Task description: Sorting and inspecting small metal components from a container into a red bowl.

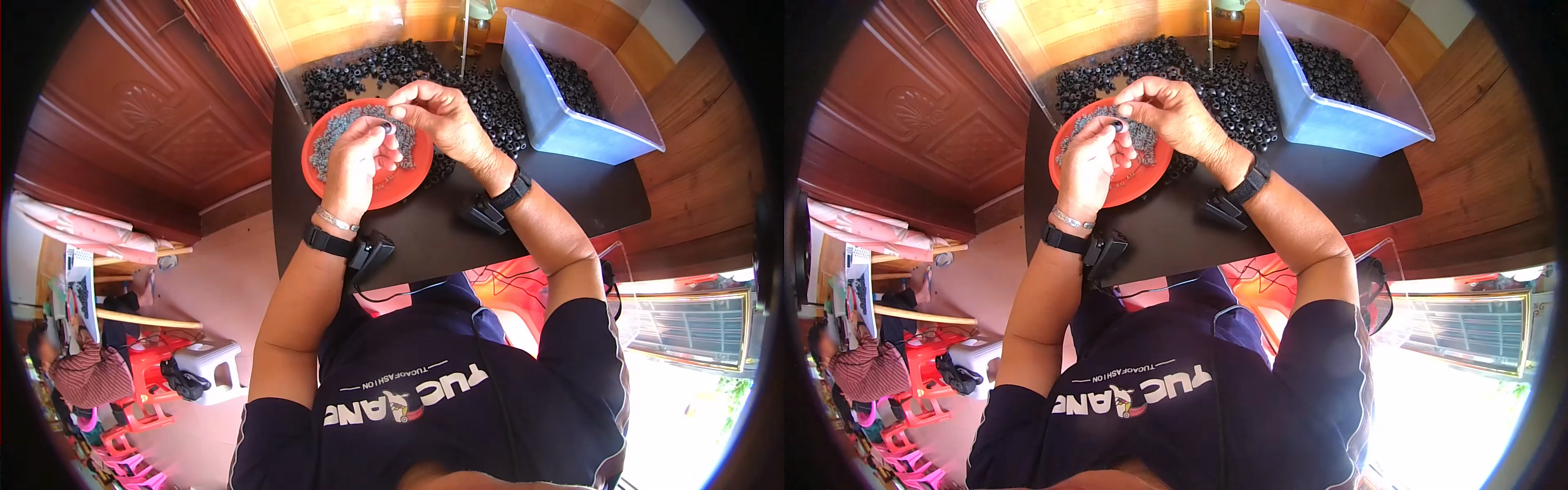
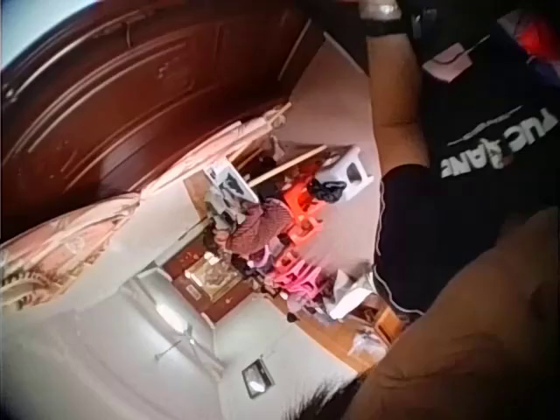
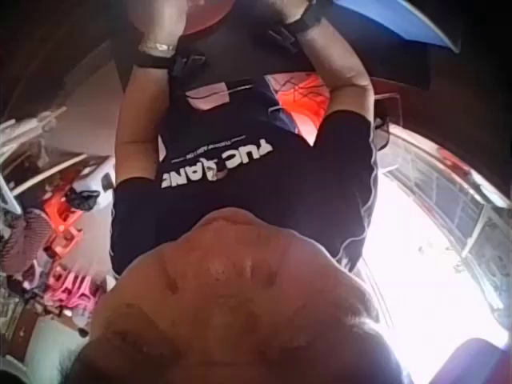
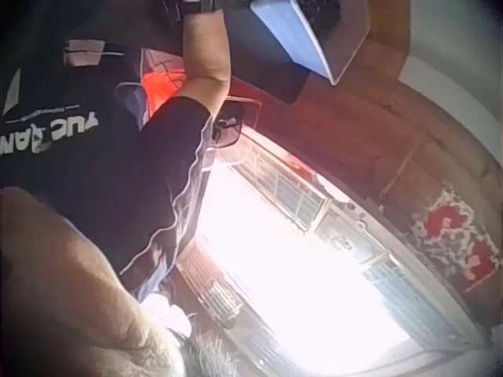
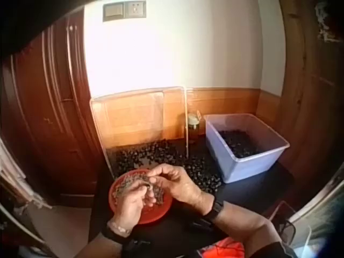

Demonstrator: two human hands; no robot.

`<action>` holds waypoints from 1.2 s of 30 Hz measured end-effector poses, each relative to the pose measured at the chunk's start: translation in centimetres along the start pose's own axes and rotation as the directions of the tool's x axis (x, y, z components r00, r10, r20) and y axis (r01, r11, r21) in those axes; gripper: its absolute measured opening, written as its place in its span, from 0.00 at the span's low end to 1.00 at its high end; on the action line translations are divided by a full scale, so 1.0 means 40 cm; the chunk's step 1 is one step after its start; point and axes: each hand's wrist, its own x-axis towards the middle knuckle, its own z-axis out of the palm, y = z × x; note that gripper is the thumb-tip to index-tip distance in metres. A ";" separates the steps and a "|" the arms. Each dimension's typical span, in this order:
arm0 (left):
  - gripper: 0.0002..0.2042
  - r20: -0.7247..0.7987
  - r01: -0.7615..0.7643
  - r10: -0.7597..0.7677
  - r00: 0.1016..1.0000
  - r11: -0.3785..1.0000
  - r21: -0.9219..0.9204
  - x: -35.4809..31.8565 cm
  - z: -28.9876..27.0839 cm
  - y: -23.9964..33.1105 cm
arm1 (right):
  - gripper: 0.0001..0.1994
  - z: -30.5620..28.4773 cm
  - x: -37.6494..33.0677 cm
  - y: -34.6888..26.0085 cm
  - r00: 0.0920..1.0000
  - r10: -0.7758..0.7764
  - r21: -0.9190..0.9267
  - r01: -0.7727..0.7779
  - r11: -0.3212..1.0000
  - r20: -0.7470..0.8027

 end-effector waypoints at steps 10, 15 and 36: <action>0.08 0.003 0.026 -0.026 1.000 0.986 -0.162 0.005 0.005 -0.022 | 0.04 0.030 -0.018 0.025 1.000 -0.009 -0.020 0.009 1.000 -0.001; 0.08 -0.032 0.019 -0.025 0.999 0.984 -0.177 0.001 -0.002 -0.019 | 0.04 0.042 -0.017 0.014 0.996 -0.089 -0.226 0.080 0.971 -0.029; 0.08 -0.028 -0.033 0.027 0.999 0.976 -0.216 0.004 -0.011 -0.013 | 0.04 0.008 -0.002 0.009 0.956 -0.287 -0.402 0.285 0.870 0.057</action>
